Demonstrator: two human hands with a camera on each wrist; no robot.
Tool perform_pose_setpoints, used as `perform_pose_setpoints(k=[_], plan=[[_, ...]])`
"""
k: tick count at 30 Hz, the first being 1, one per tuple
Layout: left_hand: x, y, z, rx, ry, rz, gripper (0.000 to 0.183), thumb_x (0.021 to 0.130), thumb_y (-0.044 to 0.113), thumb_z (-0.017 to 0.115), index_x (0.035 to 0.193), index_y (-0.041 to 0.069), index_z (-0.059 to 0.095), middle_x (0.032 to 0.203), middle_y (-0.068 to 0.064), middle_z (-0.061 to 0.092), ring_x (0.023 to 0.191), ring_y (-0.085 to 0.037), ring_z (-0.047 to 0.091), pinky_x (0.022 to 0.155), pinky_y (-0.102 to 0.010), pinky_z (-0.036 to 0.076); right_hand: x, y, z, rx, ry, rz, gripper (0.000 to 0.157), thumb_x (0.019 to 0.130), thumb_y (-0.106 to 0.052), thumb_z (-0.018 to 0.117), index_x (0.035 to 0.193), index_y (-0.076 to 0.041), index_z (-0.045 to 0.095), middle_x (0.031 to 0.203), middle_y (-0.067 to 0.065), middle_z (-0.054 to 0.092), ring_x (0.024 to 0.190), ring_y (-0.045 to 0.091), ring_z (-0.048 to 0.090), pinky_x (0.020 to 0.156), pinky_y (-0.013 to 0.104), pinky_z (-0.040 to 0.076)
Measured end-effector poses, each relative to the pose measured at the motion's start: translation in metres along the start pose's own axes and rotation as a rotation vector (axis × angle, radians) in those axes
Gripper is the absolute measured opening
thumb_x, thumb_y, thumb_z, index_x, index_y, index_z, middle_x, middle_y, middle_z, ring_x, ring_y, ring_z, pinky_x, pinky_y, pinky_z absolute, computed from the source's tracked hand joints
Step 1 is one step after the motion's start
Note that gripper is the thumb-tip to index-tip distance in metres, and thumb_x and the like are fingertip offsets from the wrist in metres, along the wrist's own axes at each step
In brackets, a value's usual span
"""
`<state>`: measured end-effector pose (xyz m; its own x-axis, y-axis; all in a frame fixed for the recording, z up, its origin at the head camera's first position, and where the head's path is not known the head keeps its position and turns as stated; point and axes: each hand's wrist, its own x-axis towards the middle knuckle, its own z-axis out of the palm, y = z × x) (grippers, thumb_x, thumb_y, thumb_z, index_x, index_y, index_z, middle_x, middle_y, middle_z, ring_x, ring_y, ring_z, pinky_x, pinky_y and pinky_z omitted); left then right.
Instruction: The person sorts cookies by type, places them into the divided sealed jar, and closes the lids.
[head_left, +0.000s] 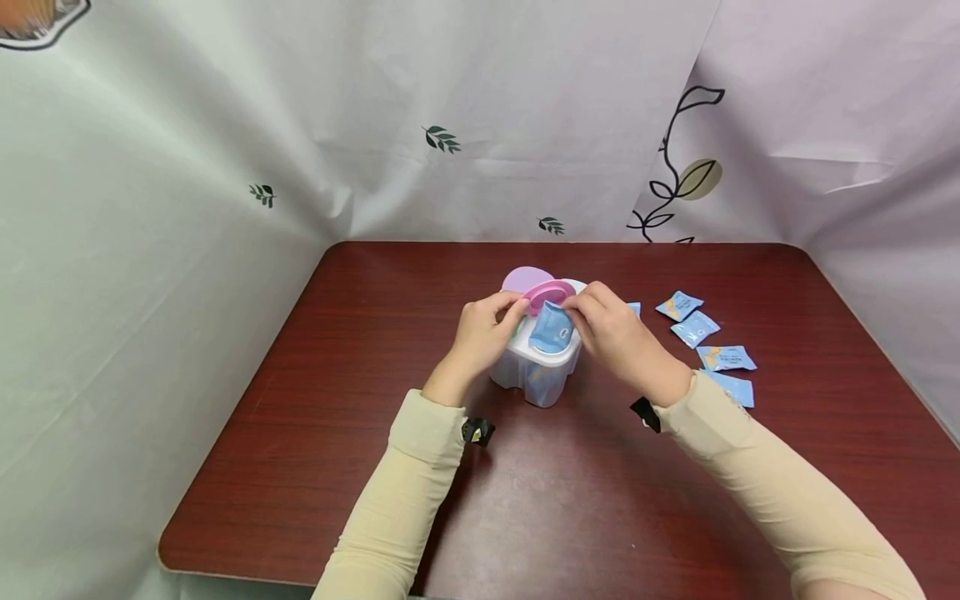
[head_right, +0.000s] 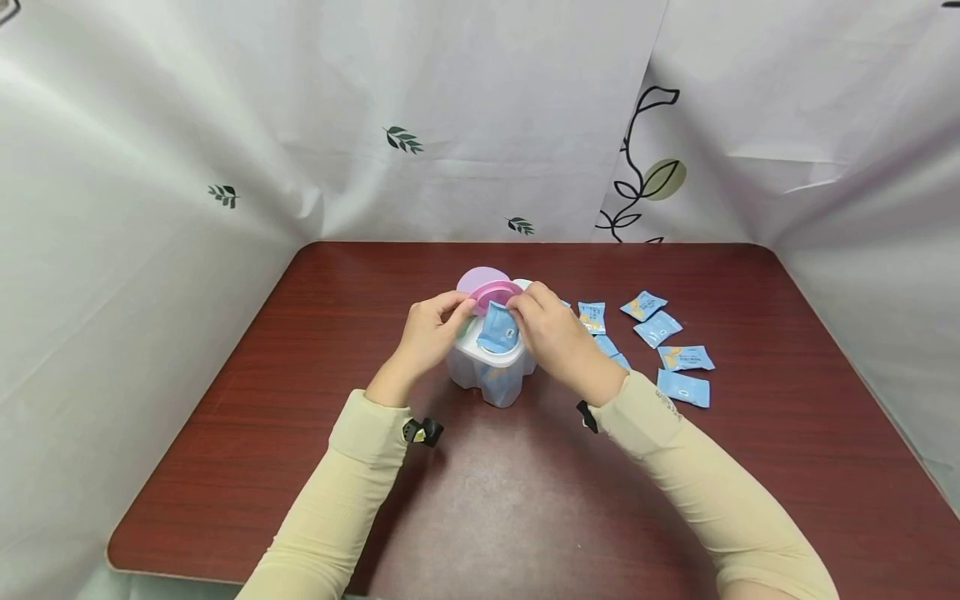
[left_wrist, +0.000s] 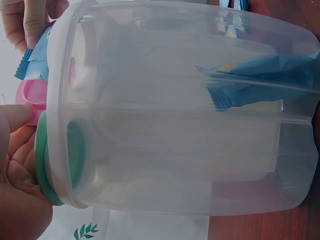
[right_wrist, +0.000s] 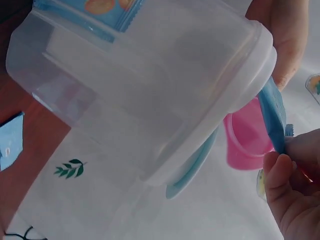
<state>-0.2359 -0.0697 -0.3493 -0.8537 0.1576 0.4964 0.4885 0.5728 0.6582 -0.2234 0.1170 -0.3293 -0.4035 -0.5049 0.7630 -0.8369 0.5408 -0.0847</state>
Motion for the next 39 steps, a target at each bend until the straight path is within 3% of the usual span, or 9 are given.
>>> perform_pose_setpoints(k=[7, 12, 19, 23, 26, 30, 39], plan=[[0.000, 0.000, 0.000, -0.002, 0.001, 0.002, 0.018, 0.085, 0.020, 0.058, 0.092, 0.006, 0.067, 0.086, -0.005, 0.065, 0.076, -0.014, 0.058, 0.065, -0.024, 0.043, -0.001, -0.001, -0.002, -0.081, -0.046, -0.123, 0.019, 0.070, 0.013, 0.062, 0.087, 0.009, 0.053, 0.081, 0.018, 0.046, 0.073, 0.028, 0.050, 0.064, 0.035, 0.049], [0.000, 0.001, -0.001, 0.000, 0.006, 0.002, 0.018, 0.085, 0.019, 0.058, 0.092, 0.005, 0.067, 0.086, -0.005, 0.065, 0.076, -0.014, 0.058, 0.065, -0.025, 0.044, -0.004, -0.001, -0.006, -0.084, -0.102, -0.137, 0.021, 0.070, 0.016, 0.059, 0.088, 0.010, 0.053, 0.083, 0.018, 0.047, 0.077, 0.029, 0.049, 0.066, 0.035, 0.047], [0.000, 0.000, 0.000, -0.003, 0.002, 0.020, 0.018, 0.085, 0.019, 0.057, 0.092, 0.005, 0.067, 0.086, -0.005, 0.066, 0.076, -0.014, 0.058, 0.066, -0.024, 0.043, -0.003, -0.003, -0.007, -0.143, -0.107, -0.205, 0.026, 0.067, 0.022, 0.056, 0.090, 0.011, 0.052, 0.084, 0.019, 0.047, 0.079, 0.030, 0.049, 0.064, 0.035, 0.048], [0.000, 0.001, 0.000, -0.002, 0.005, 0.018, 0.018, 0.085, 0.019, 0.057, 0.092, 0.005, 0.067, 0.085, -0.005, 0.065, 0.073, -0.013, 0.057, 0.063, -0.023, 0.043, -0.007, -0.008, 0.000, -0.160, -0.218, -0.249, 0.024, 0.070, 0.017, 0.058, 0.092, 0.010, 0.052, 0.084, 0.017, 0.046, 0.079, 0.028, 0.048, 0.064, 0.031, 0.046], [0.000, 0.002, -0.001, -0.003, -0.003, 0.013, 0.019, 0.085, 0.020, 0.057, 0.092, 0.005, 0.067, 0.085, -0.004, 0.065, 0.073, -0.012, 0.057, 0.062, -0.023, 0.043, -0.011, -0.010, 0.004, -0.158, -0.303, -0.218, 0.025, 0.069, 0.014, 0.062, 0.092, 0.009, 0.053, 0.084, 0.016, 0.046, 0.078, 0.026, 0.047, 0.065, 0.030, 0.045], [0.001, 0.002, -0.002, -0.002, -0.009, 0.003, 0.019, 0.085, 0.021, 0.057, 0.093, 0.006, 0.067, 0.086, -0.004, 0.065, 0.074, -0.012, 0.057, 0.063, -0.022, 0.042, -0.011, -0.011, 0.005, -0.160, -0.347, -0.142, 0.027, 0.068, 0.012, 0.065, 0.093, 0.006, 0.055, 0.085, 0.014, 0.047, 0.080, 0.025, 0.048, 0.066, 0.031, 0.045], [0.000, 0.002, -0.001, -0.006, -0.007, 0.000, 0.019, 0.085, 0.021, 0.057, 0.093, 0.006, 0.067, 0.086, -0.004, 0.065, 0.072, -0.013, 0.057, 0.062, -0.023, 0.042, 0.007, -0.015, 0.003, -0.205, -0.561, -0.016, 0.018, 0.068, 0.010, 0.063, 0.074, -0.007, 0.061, 0.067, 0.004, 0.047, 0.061, 0.018, 0.049, 0.045, 0.030, 0.043]])
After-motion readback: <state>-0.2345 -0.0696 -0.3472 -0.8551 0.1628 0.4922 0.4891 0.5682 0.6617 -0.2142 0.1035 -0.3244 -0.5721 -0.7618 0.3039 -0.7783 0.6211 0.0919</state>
